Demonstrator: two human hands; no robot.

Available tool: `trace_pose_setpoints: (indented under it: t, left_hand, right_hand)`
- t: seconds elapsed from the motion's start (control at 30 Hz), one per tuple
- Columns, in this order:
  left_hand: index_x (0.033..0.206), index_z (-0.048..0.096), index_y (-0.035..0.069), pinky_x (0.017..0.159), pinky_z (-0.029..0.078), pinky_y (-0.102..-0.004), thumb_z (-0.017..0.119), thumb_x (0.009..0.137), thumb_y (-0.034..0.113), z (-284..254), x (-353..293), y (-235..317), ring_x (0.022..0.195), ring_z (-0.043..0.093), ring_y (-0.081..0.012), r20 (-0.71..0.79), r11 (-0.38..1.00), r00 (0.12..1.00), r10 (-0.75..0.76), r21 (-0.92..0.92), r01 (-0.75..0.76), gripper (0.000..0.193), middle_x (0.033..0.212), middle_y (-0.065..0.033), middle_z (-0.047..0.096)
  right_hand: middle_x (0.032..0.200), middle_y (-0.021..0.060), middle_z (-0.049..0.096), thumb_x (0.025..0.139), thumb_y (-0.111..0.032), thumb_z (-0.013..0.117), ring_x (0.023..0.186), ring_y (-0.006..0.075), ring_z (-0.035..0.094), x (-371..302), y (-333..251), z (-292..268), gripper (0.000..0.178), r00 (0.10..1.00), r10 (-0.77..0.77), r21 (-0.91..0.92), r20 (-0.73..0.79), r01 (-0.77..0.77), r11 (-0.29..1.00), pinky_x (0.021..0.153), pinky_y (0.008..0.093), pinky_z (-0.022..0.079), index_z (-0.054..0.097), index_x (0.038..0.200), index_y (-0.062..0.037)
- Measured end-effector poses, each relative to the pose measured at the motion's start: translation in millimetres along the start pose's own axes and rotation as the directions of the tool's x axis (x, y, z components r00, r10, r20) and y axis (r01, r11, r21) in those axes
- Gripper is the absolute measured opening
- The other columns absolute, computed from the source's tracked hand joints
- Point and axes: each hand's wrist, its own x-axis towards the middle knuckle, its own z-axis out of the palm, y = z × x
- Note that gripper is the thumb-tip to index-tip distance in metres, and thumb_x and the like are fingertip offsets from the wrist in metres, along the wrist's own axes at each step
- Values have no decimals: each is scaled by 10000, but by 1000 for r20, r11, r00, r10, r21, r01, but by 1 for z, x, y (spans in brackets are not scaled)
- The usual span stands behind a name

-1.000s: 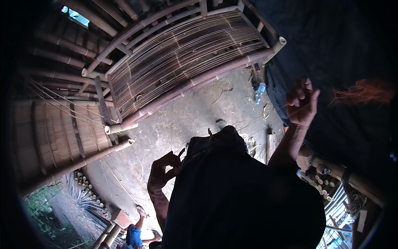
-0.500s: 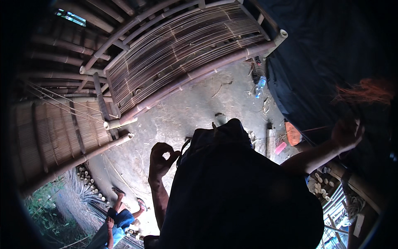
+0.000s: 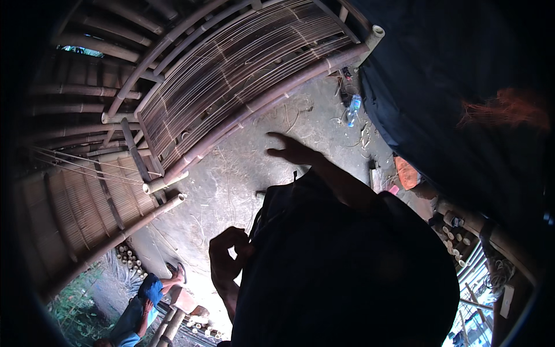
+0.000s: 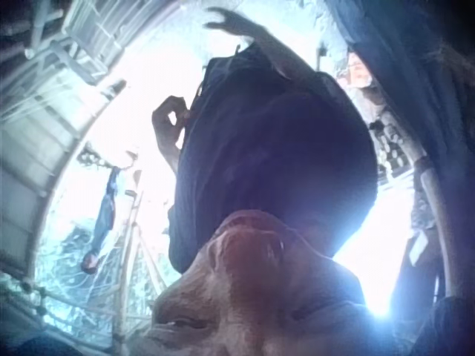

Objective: The person weaves thin bamboo strips into a larger bamboo frame structure. They repeatedly pull strips through the frame and adjust them by hand to create a woven pattern.

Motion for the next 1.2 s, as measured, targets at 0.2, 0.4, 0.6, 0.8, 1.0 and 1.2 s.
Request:
trace_pose_setpoints:
  t: [0.2, 0.4, 0.6, 0.8, 1.0, 1.2]
  left_hand:
    - [898, 566, 4, 854, 467, -466, 647, 745, 118, 35, -13, 39, 692, 571, -239, -171, 966, 963, 208, -117, -230, 208, 728, -104, 564]
    - [751, 568, 4, 771, 507, -495, 673, 755, 202, -9, -26, 6, 655, 576, -233, -6, 814, 818, 575, -87, -574, 224, 683, -113, 571]
    - [620, 554, 77, 567, 448, -348, 710, 740, 393, -62, -73, -53, 487, 466, -113, -302, 820, 930, 212, -463, -337, 372, 588, -7, 544]
    - [576, 574, 167, 616, 398, -263, 726, 752, 380, -150, -120, -77, 491, 436, -54, -588, 465, 734, 340, -573, -675, 315, 585, 103, 521]
    - [526, 539, 166, 636, 373, -257, 778, 611, 288, -276, -208, -33, 581, 441, -97, -748, -53, 575, 333, -623, -780, 281, 606, 57, 480]
    - [546, 510, 135, 661, 369, -343, 700, 615, 189, -376, -331, -84, 642, 433, -160, -974, 276, 207, 90, -175, -945, 209, 615, 6, 445]
  right_hand:
    - [1347, 185, 465, 842, -509, 625, 1049, 307, 598, 66, -53, 96, 790, 903, 272, 645, 333, -429, 633, 844, 474, 499, 327, 1397, -33]
    - [748, 13, 588, 915, -269, 577, 586, 105, 513, 48, -37, 97, 232, 904, 215, 780, 370, -428, 456, 582, 289, 465, 577, 1053, -82]
    - [659, -50, 447, 904, -205, 569, 500, 49, 312, -31, -32, 45, 214, 880, 398, 836, 260, -411, 363, 458, 209, 251, 562, 1071, -71]
    - [682, -30, 502, 870, -174, 596, 475, 47, 324, -49, -54, 123, 145, 839, 513, 897, 180, -354, 266, 445, 210, 258, 579, 960, -61]
    - [616, -44, 440, 901, -215, 573, 455, 59, 303, -52, -18, 169, 171, 822, 565, 930, 73, -261, 259, 425, 228, 261, 522, 762, -130]
    - [578, -112, 344, 913, -246, 558, 440, 36, 261, -126, 0, 125, 178, 683, 711, 912, -164, -171, 374, 425, 220, 221, 467, 760, -241]
